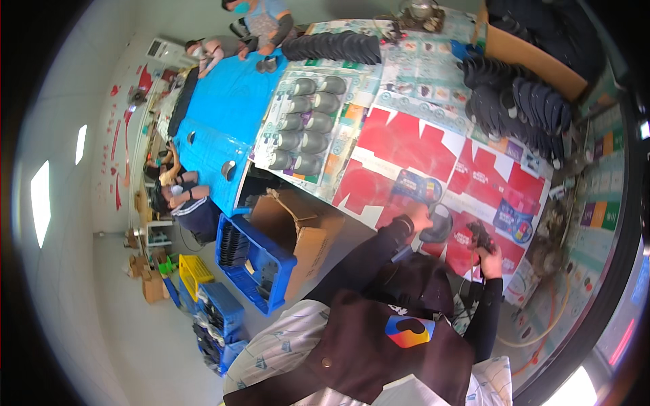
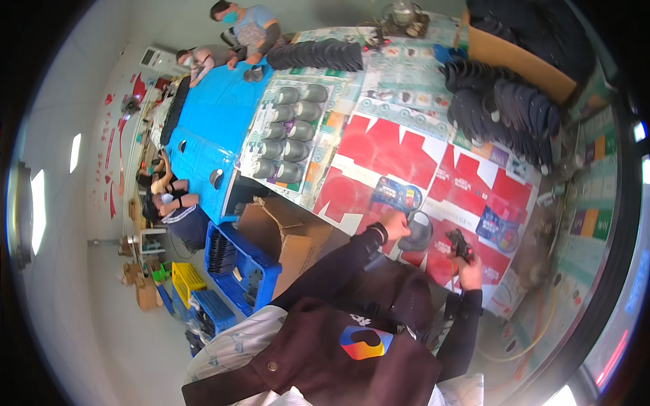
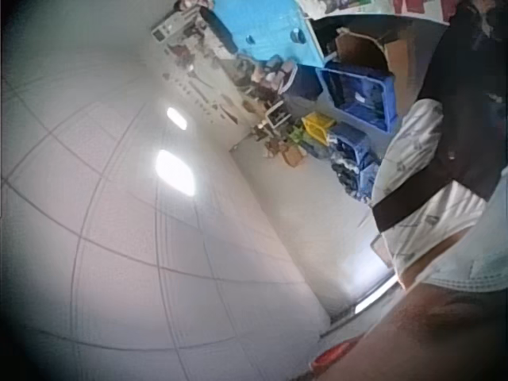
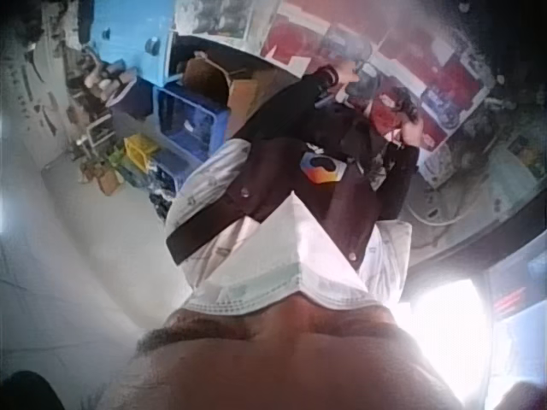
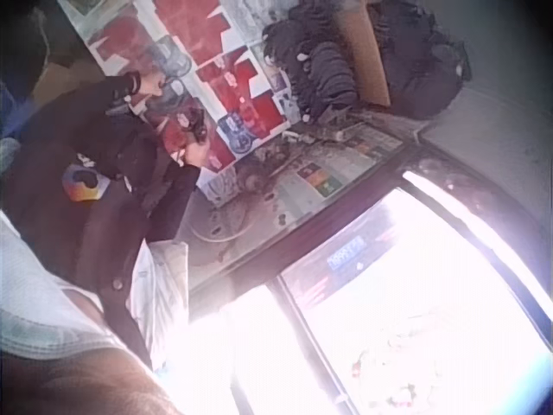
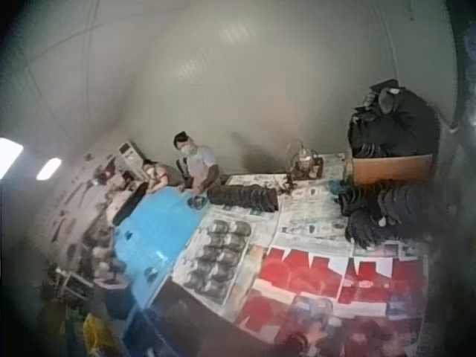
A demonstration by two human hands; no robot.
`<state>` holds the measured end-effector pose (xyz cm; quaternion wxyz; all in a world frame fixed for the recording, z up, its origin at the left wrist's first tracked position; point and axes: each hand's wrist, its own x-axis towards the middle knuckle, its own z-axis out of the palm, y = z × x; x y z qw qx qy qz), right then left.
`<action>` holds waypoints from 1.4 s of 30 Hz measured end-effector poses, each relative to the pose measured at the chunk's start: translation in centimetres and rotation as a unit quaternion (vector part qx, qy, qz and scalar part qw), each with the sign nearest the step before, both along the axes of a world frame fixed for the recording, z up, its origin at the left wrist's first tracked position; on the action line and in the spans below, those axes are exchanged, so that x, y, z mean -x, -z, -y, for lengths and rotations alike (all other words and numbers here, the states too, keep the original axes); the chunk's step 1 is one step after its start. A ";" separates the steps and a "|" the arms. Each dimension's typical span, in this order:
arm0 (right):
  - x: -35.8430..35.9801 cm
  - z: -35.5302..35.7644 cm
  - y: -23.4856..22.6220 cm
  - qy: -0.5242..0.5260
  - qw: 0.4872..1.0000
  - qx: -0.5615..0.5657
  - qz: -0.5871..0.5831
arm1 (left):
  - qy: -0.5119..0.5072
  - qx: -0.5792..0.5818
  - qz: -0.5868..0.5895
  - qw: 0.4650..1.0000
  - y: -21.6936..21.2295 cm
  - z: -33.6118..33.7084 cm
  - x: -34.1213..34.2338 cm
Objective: Manually applying glue or treatment to shoe components using a hand-held tool.
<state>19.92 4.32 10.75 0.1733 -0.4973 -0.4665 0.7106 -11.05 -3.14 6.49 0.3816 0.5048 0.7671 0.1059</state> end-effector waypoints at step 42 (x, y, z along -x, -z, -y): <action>18.3 5.7 -9.8 0.089 0.988 -0.018 0.129 | -0.681 -0.386 0.402 0.474 7.1 1.9 60.6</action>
